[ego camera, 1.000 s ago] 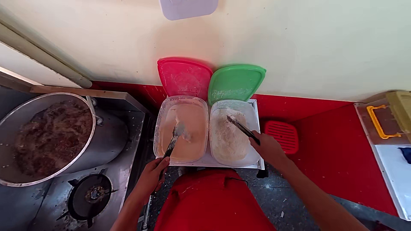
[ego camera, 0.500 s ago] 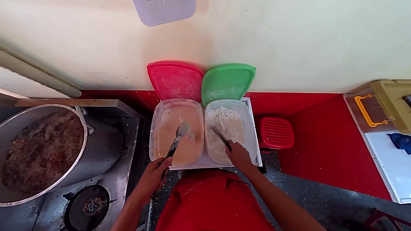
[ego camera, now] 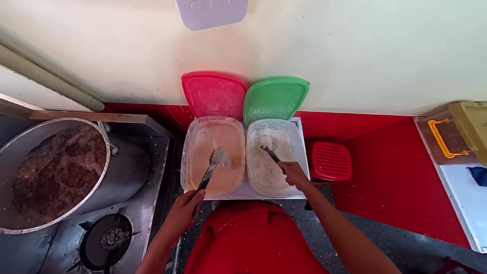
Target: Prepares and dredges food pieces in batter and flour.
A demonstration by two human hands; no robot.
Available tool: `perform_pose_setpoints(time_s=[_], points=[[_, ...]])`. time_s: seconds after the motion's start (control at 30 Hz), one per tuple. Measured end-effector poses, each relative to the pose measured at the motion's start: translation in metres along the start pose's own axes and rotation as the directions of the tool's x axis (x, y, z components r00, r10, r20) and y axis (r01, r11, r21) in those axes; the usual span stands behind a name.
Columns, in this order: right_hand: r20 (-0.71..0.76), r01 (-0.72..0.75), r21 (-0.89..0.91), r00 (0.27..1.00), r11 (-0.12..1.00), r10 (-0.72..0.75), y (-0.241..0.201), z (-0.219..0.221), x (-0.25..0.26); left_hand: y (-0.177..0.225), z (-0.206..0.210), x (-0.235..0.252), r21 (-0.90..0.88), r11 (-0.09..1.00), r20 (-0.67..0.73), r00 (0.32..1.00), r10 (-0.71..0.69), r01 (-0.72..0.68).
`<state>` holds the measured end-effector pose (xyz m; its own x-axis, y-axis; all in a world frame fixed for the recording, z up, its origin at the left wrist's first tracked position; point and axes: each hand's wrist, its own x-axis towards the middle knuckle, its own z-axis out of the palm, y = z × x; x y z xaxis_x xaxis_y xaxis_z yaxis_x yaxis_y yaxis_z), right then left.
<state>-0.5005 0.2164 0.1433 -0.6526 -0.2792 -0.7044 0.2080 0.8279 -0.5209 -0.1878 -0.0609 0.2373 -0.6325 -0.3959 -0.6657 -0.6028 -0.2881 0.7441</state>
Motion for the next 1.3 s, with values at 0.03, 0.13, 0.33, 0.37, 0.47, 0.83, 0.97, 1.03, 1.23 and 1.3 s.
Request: perform_pose_setpoints(time_s=[0.03,0.13,0.33,0.37,0.47,0.83,0.97,1.03,1.23,1.3], points=[[0.068,-0.076,0.127,0.995,0.989,0.067,0.004,-0.008,-0.011,-0.001,-0.001,0.000,0.002,1.000,-0.001,1.000,0.001,-0.001],[0.031,-0.098,-0.163,0.994,0.982,0.105,0.007,-0.040,-0.045,-0.005,-0.001,-0.001,-0.011,1.000,-0.011,1.000,0.001,-0.001],[-0.069,0.047,-0.451,0.994,0.891,-0.088,-0.034,-0.035,0.009,-0.010,0.008,-0.005,-0.032,0.999,-0.015,1.000,0.008,-0.009],[-0.023,0.104,-0.501,0.991,0.859,-0.134,-0.045,-0.031,0.023,-0.010,0.008,-0.006,-0.036,0.999,-0.016,1.000,0.009,-0.010],[0.148,0.224,-0.724,0.974,0.652,-0.171,-0.080,-0.041,0.026,-0.009,0.007,-0.009,-0.054,0.998,-0.017,1.000,0.010,-0.011],[0.296,-0.180,-0.020,0.938,0.983,0.178,0.001,-0.030,-0.025,-0.015,0.005,-0.010,-0.059,0.998,-0.034,0.999,0.010,-0.012],[0.511,-0.413,0.617,0.858,0.670,0.057,0.025,-0.030,-0.038,-0.006,-0.001,-0.004,-0.037,0.999,-0.031,1.000,-0.005,0.004],[0.575,-0.499,0.719,0.818,0.485,-0.011,0.032,-0.040,-0.048,-0.004,-0.002,-0.002,-0.034,0.999,-0.015,1.000,0.000,0.000],[0.289,-0.146,0.101,0.951,0.984,0.111,0.019,-0.026,-0.082,0.005,0.000,0.005,-0.017,1.000,0.018,1.000,0.000,0.000],[0.252,0.135,-0.276,0.965,0.952,-0.064,0.013,-0.001,-0.065,0.006,0.001,0.006,-0.010,1.000,0.027,1.000,-0.004,0.005]])
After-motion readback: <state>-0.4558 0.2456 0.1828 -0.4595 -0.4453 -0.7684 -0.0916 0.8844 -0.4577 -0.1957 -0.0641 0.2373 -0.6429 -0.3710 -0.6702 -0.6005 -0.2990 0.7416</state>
